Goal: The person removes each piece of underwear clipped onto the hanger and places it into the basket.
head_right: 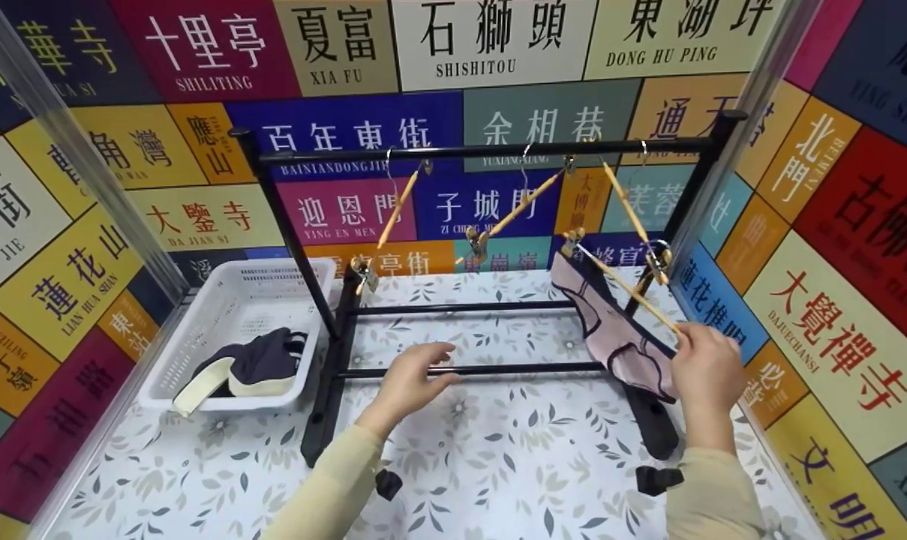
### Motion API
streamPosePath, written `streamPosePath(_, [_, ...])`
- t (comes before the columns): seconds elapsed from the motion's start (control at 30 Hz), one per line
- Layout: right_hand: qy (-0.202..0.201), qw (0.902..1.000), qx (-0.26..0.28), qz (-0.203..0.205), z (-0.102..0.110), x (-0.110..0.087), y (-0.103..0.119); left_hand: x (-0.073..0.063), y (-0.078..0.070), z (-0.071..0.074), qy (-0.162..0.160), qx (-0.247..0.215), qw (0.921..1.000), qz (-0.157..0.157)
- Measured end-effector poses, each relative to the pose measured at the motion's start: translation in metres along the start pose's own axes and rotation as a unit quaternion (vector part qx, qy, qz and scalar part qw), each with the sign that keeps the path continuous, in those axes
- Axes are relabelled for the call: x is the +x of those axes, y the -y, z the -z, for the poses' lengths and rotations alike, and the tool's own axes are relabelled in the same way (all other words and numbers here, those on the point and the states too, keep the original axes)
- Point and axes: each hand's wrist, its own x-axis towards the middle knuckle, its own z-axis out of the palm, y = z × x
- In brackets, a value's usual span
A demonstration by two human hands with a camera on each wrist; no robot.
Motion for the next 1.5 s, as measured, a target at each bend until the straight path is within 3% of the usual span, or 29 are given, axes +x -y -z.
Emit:
streamPosePath(0.37, [-0.013, 0.9973, 0.009, 0.072, -0.022, -0.014, 0.004, 0.008, 0.01, 0.018, -0.007, -0.008, 0.9997, 0.022])
streamPosePath(0.57, [-0.033, 0.99, 0.019, 0.136, -0.029, -0.019, 0.008, 0.01, 0.012, 0.024, -0.011, -0.029, 0.9991, 0.031])
streamPosePath(0.7, [-0.041, 0.9837, 0.037, 0.171, -0.035, -0.021, 0.015, 0.011, 0.011, 0.027, -0.016, -0.014, 0.9992, 0.034])
streamPosePath(0.97, [-0.02, 0.9768, 0.04, 0.209, -0.043, -0.026, 0.031, 0.014, 0.008, 0.03, -0.043, 0.011, 0.9985, 0.03])
streamPosePath(1.3, [-0.045, 0.9466, 0.07, 0.311, -0.055, -0.033, 0.041, 0.014, 0.008, 0.03, -0.078, 0.018, 0.9967, 0.014])
streamPosePath(1.5, [-0.061, 0.9268, 0.092, 0.359, -0.061, -0.033, 0.048, 0.013, 0.009, 0.031, -0.099, 0.031, 0.9945, -0.012])
